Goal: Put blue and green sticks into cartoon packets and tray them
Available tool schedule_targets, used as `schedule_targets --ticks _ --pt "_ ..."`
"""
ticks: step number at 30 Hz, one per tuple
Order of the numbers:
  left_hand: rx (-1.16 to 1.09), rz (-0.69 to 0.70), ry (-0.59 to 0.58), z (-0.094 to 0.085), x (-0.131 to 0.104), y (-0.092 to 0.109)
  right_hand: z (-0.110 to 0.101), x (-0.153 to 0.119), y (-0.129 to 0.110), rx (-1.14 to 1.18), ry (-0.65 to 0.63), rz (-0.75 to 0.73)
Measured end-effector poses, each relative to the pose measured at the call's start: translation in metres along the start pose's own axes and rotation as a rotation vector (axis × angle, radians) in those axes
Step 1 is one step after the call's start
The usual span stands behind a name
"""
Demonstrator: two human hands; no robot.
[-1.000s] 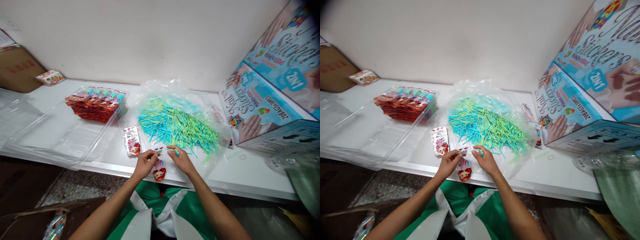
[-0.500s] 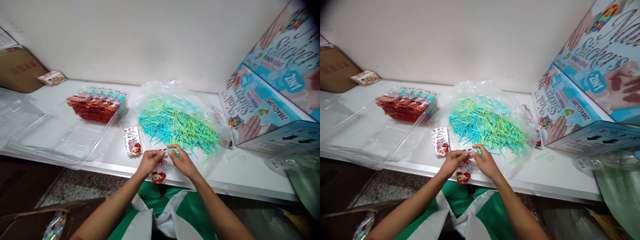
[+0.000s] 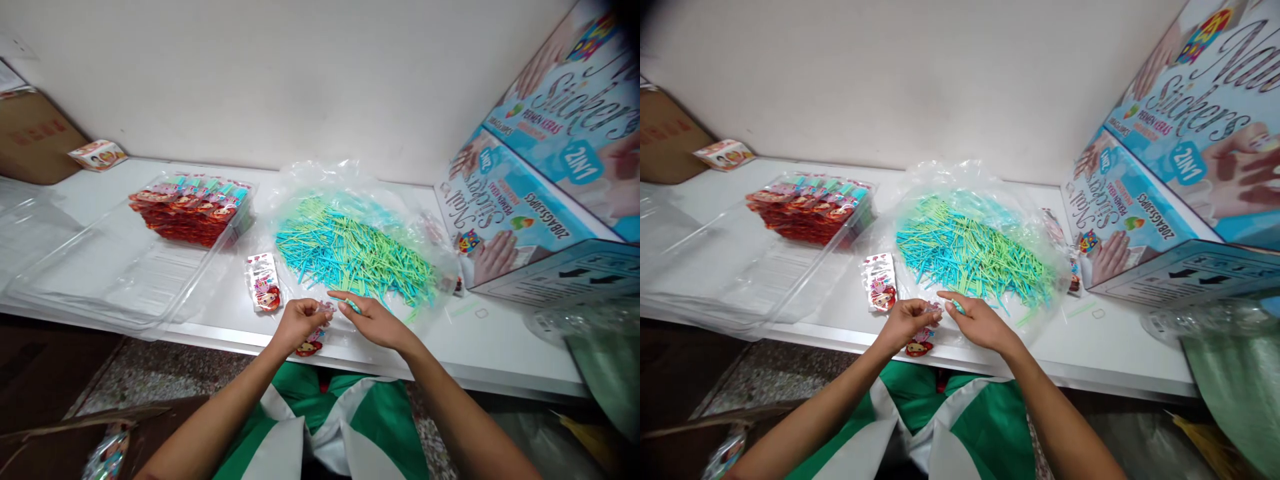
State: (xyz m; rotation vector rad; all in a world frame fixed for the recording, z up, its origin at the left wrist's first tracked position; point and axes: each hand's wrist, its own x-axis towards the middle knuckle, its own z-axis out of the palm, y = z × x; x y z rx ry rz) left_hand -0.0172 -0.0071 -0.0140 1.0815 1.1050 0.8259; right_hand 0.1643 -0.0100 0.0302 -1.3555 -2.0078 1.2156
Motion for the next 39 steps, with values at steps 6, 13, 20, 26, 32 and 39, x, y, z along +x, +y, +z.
schedule_targets --ticks 6,13,20,26,32,39 --pt "0.315 0.169 0.021 -0.001 -0.003 -0.002 -0.005 0.006 0.001 -0.234 -0.169 0.107" --pt "0.657 0.381 -0.01 -0.003 -0.009 0.01 -0.006 0.017 0.001 -0.349 -0.346 0.131" --pt "1.025 0.651 -0.073 -0.009 -0.007 0.006 0.001 0.024 0.009 -0.543 -0.35 0.137" --pt "1.32 0.583 -0.191 0.003 -0.009 0.012 0.008 0.025 0.004 -0.629 -0.324 0.082" --pt "1.167 0.391 -0.251 0.01 -0.015 0.006 -0.005 0.028 -0.003 -0.548 -0.372 -0.016" --pt "0.296 0.07 -0.364 0.008 -0.013 0.0 -0.017 0.026 -0.001 -0.188 -0.223 -0.092"
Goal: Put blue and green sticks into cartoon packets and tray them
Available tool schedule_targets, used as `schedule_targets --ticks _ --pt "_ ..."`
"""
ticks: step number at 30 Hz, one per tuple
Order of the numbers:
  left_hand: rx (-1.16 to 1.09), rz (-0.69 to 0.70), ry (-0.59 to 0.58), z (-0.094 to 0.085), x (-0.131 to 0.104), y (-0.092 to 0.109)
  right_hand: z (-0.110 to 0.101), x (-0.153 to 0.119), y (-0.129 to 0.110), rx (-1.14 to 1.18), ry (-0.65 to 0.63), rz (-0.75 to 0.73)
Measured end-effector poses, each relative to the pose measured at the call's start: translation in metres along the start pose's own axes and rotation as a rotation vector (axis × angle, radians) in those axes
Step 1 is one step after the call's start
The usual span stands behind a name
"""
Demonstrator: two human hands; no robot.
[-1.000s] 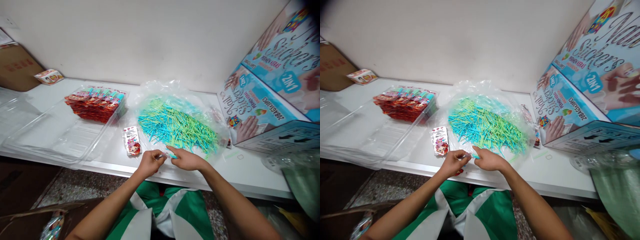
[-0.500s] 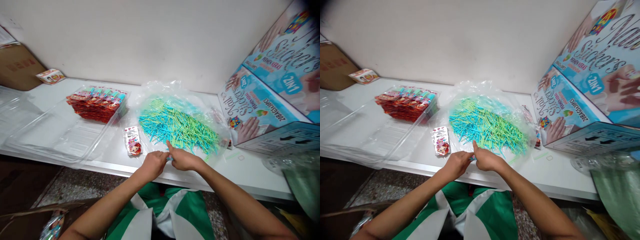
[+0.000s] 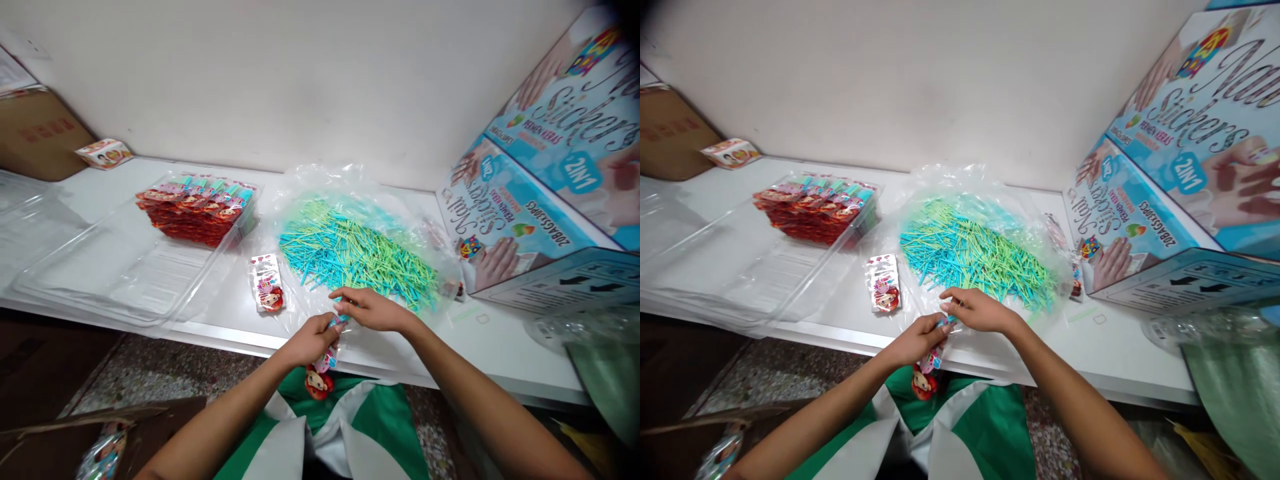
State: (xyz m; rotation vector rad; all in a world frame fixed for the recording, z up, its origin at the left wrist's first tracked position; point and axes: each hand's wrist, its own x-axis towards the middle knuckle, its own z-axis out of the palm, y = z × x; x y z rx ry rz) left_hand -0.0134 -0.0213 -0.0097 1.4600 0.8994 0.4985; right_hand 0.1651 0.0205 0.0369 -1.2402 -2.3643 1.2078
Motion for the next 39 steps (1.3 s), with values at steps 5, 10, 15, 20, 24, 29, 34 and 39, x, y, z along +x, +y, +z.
schedule_targets --ticks 5,10,15,20,24,29,34,39 --pt "-0.317 -0.051 -0.083 0.005 0.006 0.001 0.022 0.017 0.002 -0.068 0.237 0.053" --pt "-0.483 -0.123 0.04 0.008 0.005 0.0 0.029 0.028 0.004 -0.079 0.299 0.091" --pt "-0.552 -0.101 0.151 0.007 0.004 -0.002 0.031 0.018 0.009 0.426 0.37 0.193" --pt "-0.576 -0.085 0.188 0.006 0.004 -0.005 0.042 0.002 0.017 0.788 0.317 0.237" --pt "-0.555 -0.074 0.187 0.008 0.003 -0.008 0.048 -0.002 0.018 0.742 0.358 0.25" --pt "-0.57 -0.075 0.225 0.012 0.002 -0.008 0.05 0.0 0.014 0.696 0.415 0.26" --pt "-0.525 -0.086 0.251 0.018 0.002 -0.008 0.056 0.0 0.013 0.72 0.477 0.283" --pt "-0.533 -0.086 0.241 0.02 0.002 -0.008 0.057 -0.006 0.011 0.692 0.474 0.239"
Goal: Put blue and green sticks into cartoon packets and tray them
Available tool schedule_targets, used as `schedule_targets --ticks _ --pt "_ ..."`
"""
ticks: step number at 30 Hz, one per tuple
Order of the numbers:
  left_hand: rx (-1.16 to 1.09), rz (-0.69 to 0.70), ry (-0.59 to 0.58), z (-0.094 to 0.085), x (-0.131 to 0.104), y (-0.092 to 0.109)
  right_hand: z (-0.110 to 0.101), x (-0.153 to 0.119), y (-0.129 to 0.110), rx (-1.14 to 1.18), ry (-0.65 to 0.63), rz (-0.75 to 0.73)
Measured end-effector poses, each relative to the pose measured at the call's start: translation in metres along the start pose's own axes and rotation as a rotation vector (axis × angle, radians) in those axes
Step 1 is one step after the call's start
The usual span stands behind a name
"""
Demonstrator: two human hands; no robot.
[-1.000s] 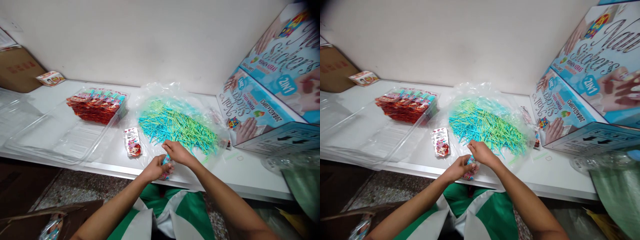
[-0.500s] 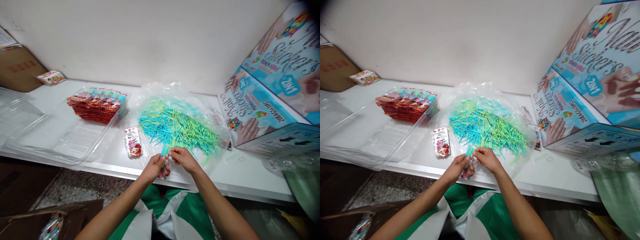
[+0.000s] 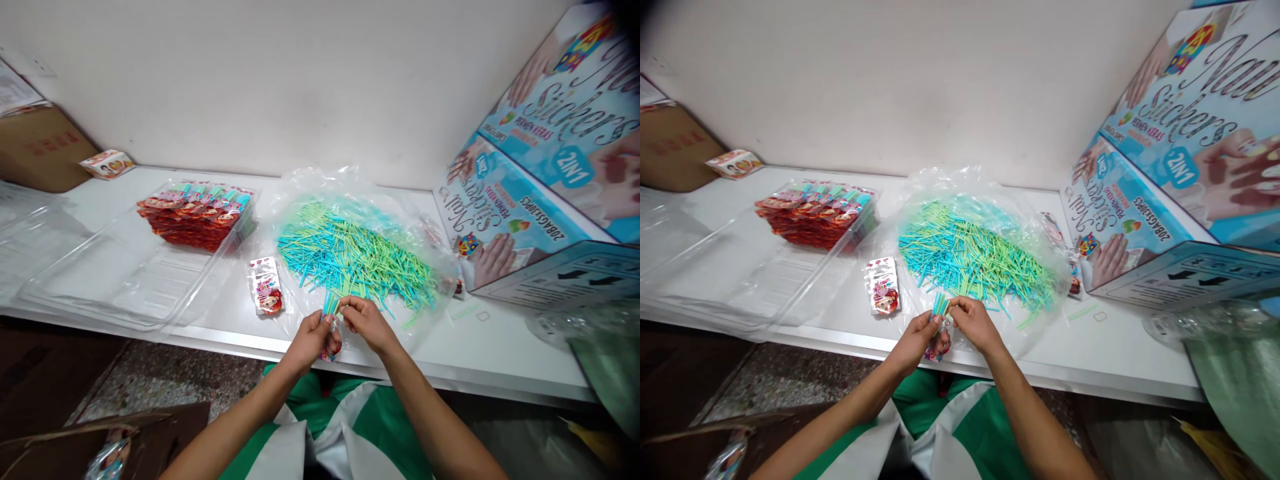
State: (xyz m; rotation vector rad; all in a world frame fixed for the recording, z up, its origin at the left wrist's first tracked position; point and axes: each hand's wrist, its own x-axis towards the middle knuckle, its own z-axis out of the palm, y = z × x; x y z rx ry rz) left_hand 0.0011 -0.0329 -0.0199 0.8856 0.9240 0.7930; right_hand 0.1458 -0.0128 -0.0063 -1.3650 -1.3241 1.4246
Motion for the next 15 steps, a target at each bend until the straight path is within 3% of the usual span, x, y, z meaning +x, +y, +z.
schedule_targets --ticks 15 --pt "-0.114 -0.053 -0.064 0.0051 -0.0042 0.0036 0.0012 -0.0029 -0.0042 0.065 0.035 0.029"
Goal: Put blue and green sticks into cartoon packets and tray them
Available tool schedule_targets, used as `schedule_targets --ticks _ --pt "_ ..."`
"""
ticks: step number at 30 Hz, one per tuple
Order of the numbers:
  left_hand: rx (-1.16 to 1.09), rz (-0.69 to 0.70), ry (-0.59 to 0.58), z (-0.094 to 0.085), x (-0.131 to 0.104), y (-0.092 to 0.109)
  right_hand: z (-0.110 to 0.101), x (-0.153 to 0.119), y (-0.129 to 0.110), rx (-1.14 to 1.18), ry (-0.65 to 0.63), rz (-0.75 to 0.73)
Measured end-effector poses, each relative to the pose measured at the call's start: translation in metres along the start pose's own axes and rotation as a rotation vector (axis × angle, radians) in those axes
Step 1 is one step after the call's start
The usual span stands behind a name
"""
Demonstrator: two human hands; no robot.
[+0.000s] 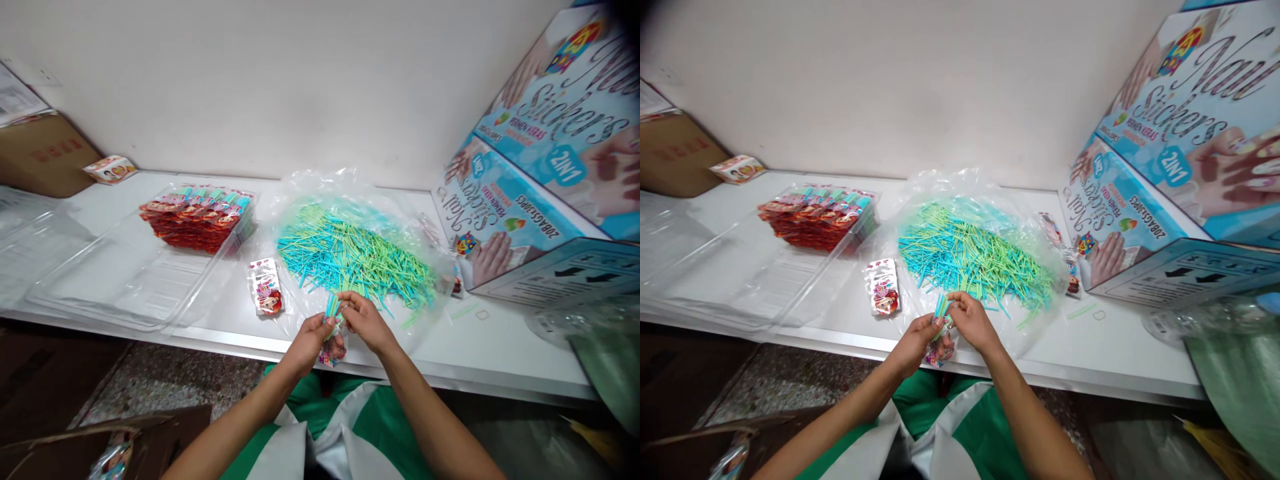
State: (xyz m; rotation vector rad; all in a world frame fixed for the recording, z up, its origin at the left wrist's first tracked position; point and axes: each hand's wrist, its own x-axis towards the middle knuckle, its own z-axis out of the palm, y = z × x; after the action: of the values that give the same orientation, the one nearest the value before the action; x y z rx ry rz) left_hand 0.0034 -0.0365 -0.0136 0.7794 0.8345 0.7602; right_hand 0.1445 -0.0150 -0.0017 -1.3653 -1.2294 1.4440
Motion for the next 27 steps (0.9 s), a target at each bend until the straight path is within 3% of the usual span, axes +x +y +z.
schedule_targets --ticks 8,14,27 --pt "-0.012 0.002 -0.02 0.0002 -0.0011 0.0012 -0.0025 -0.0058 -0.003 -0.043 -0.036 -0.066" --pt "-0.012 -0.002 -0.031 0.0025 -0.0039 -0.0008 -0.0004 -0.0061 -0.0012 -0.057 0.046 -0.124" --pt "0.07 0.0 -0.013 0.0045 -0.005 0.0022 -0.0013 -0.0085 -0.0051 -0.15 0.04 -0.19"
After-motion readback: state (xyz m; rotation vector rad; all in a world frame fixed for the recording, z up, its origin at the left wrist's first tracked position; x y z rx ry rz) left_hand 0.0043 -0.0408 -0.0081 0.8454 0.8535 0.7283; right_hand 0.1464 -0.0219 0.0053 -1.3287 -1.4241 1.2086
